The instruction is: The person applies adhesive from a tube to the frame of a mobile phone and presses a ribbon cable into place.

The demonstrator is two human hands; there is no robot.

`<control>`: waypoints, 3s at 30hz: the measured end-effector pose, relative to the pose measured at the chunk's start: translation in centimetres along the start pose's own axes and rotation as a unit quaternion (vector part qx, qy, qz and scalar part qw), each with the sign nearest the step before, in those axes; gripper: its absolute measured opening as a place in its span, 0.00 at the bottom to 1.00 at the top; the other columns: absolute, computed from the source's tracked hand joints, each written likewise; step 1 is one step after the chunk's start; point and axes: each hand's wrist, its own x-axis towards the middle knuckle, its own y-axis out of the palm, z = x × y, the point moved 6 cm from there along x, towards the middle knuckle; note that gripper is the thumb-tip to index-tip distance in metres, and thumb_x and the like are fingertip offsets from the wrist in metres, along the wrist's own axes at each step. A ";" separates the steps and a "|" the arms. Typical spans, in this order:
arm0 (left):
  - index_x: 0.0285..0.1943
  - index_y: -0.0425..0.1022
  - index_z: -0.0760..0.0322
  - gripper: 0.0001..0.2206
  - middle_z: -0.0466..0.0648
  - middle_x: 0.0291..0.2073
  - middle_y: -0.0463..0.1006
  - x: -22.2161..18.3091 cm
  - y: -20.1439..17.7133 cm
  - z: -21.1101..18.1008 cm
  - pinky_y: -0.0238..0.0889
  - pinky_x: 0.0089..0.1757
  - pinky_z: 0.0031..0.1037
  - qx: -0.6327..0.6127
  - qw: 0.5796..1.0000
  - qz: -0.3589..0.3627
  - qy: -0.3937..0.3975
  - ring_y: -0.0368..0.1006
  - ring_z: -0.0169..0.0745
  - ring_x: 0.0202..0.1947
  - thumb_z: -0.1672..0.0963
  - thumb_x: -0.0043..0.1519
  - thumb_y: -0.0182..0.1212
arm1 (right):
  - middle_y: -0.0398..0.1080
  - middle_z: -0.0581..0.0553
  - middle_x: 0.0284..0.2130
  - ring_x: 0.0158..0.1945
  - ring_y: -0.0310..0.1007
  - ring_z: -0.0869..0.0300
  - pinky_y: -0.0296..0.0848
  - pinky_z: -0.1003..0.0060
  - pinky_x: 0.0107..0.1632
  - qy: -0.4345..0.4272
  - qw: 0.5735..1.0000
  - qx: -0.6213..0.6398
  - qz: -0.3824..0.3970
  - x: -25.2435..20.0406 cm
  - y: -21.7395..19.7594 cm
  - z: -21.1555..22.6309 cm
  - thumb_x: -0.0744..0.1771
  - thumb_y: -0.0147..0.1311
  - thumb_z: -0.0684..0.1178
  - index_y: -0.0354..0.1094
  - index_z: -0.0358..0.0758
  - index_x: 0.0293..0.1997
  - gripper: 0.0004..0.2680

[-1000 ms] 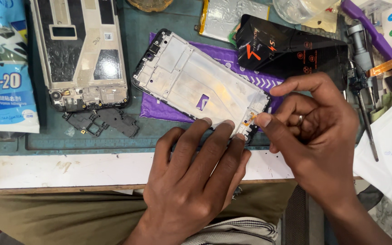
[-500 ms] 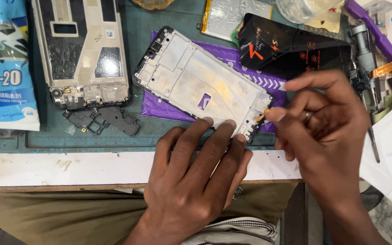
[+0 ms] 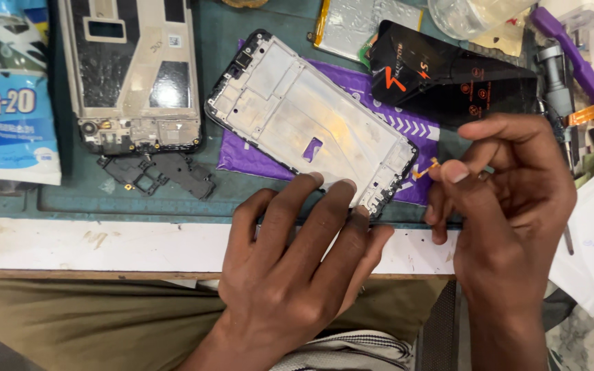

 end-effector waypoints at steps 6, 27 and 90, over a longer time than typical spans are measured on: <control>0.44 0.78 0.65 0.08 0.52 0.52 0.79 -0.5 0.1 -0.1 0.65 0.53 0.44 -0.013 1.000 -0.001 -0.006 0.73 0.54 0.55 0.56 0.67 0.72 | 0.67 0.47 0.28 0.24 0.69 0.65 0.64 0.73 0.23 -0.005 1.000 0.016 -0.019 -0.7 -1.0 -0.7 0.70 0.56 0.35 0.64 0.30 0.54 0.08; 0.48 0.73 0.70 0.12 0.57 0.49 0.74 0.9 -1.4 0.3 0.71 0.54 0.42 -0.164 0.984 0.055 -0.033 0.73 0.63 0.60 0.63 0.57 0.67 | 0.68 0.46 0.28 0.28 0.68 0.63 0.65 0.69 0.30 -0.017 0.997 0.057 -0.039 -0.5 -1.4 -1.0 0.70 0.54 0.35 0.64 0.30 0.56 0.09; 0.53 0.76 0.72 0.11 0.55 0.50 0.75 -0.5 -1.2 0.3 0.68 0.62 0.38 -0.120 0.992 0.024 0.010 0.72 0.54 0.60 0.61 0.64 0.68 | 0.75 0.46 0.38 0.39 0.70 0.71 0.65 0.78 0.44 -0.044 0.970 -0.214 -0.106 -3.5 1.8 -0.2 0.68 0.58 0.36 0.71 0.31 0.46 0.04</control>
